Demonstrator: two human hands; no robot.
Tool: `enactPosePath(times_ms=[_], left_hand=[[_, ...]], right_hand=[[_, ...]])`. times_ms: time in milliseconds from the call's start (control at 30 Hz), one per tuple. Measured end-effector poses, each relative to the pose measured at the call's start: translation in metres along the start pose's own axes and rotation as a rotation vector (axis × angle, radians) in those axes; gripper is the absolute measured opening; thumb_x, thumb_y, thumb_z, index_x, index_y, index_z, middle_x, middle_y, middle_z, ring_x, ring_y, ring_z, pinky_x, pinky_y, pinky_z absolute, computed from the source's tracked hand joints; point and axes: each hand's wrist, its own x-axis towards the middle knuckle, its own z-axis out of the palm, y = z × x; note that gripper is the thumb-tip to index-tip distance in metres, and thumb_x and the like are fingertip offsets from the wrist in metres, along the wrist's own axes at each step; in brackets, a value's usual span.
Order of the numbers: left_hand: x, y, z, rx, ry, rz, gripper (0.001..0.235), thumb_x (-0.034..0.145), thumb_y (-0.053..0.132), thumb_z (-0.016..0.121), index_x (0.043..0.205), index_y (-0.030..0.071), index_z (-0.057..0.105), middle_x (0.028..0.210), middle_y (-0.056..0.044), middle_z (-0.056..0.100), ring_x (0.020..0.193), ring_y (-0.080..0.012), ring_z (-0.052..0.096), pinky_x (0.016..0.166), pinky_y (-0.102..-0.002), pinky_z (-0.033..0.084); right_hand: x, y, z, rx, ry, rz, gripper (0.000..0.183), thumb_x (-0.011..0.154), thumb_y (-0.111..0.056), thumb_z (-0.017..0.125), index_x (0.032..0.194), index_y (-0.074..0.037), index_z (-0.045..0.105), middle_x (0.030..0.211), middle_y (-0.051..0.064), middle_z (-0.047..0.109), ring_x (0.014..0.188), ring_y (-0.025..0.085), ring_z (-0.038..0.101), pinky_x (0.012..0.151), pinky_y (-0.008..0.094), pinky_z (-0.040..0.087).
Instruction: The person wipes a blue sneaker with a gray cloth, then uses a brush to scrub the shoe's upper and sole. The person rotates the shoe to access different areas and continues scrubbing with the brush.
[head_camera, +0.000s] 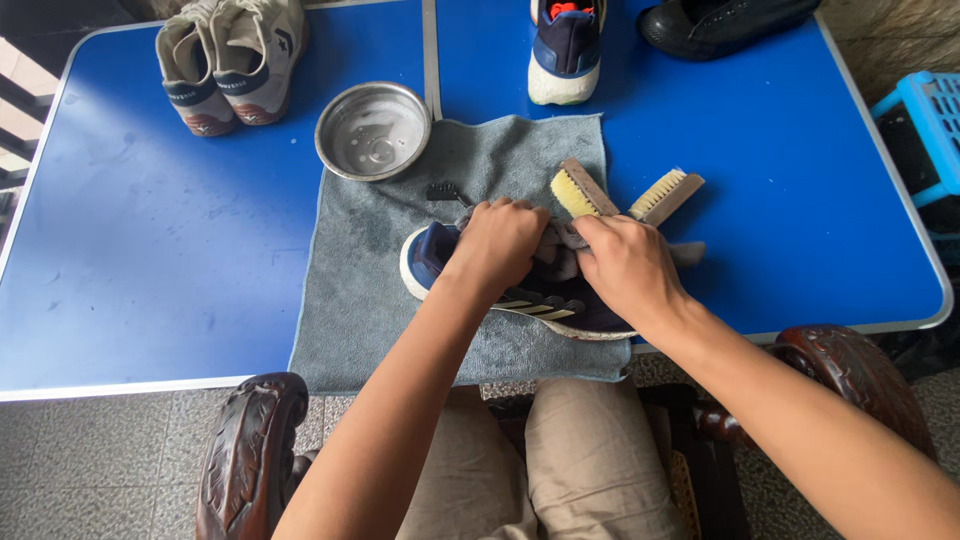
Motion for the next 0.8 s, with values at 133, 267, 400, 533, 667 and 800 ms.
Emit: enactPosePath(times_ms=[133,267,400,533,667,800], left_hand=[[0.003,-0.003,-0.002,-0.057,-0.026,-0.045,0.025,0.064,0.001,0.063,0.088,0.006,0.068,0.074,-0.009,0.066,0.079,-0.0318,0.066,0.068,-0.043,0.054],[0.005,-0.006,0.002,-0.069,-0.029,-0.076,0.027,0.064,0.005,0.063,0.09,0.009,0.066,0.076,-0.008,0.065,0.08,-0.0324,0.066,0.068,-0.045,0.054],[0.003,-0.002,-0.001,-0.039,-0.021,-0.067,0.038,0.063,0.005,0.067,0.101,0.01,0.065,0.082,-0.008,0.066,0.086,-0.0325,0.065,0.072,-0.044,0.053],[-0.004,0.008,-0.009,-0.032,-0.016,-0.054,0.045,0.064,0.004,0.066,0.108,0.011,0.062,0.087,-0.009,0.067,0.089,-0.0336,0.064,0.075,-0.045,0.05],[-0.004,0.002,0.0,0.014,-0.019,-0.046,0.036,0.063,0.012,0.064,0.099,0.016,0.065,0.081,-0.004,0.068,0.089,-0.0291,0.064,0.076,-0.042,0.047],[0.012,-0.016,0.034,-0.076,0.006,-0.121,0.033,0.065,0.014,0.058,0.096,0.021,0.067,0.087,-0.007,0.071,0.082,-0.0346,0.067,0.075,-0.042,0.046]], right_hand=[[-0.001,-0.004,-0.002,-0.078,0.009,-0.005,0.01,0.074,-0.01,0.06,0.083,-0.01,0.06,0.065,0.006,0.058,0.069,0.028,0.064,0.053,0.038,0.052],[0.002,-0.015,-0.012,0.012,-0.075,0.014,0.023,0.076,-0.005,0.055,0.098,-0.008,0.06,0.079,0.01,0.061,0.08,0.032,0.063,0.061,0.041,0.053],[0.012,-0.02,-0.029,0.189,-0.228,0.082,0.028,0.076,0.003,0.056,0.102,-0.005,0.065,0.085,0.018,0.067,0.085,0.04,0.065,0.067,0.047,0.054],[0.013,-0.013,-0.033,0.025,-0.208,0.115,0.021,0.079,-0.003,0.057,0.097,-0.008,0.067,0.077,0.014,0.067,0.076,0.038,0.066,0.063,0.047,0.054],[0.013,-0.031,-0.035,-0.097,-0.115,0.032,0.033,0.075,-0.016,0.065,0.107,-0.015,0.06,0.095,0.014,0.062,0.086,0.037,0.064,0.069,0.048,0.052],[-0.008,-0.102,-0.038,0.291,0.141,-0.421,0.054,0.079,-0.027,0.061,0.131,-0.023,0.051,0.145,0.01,0.036,0.12,0.043,0.045,0.098,0.053,0.037]])
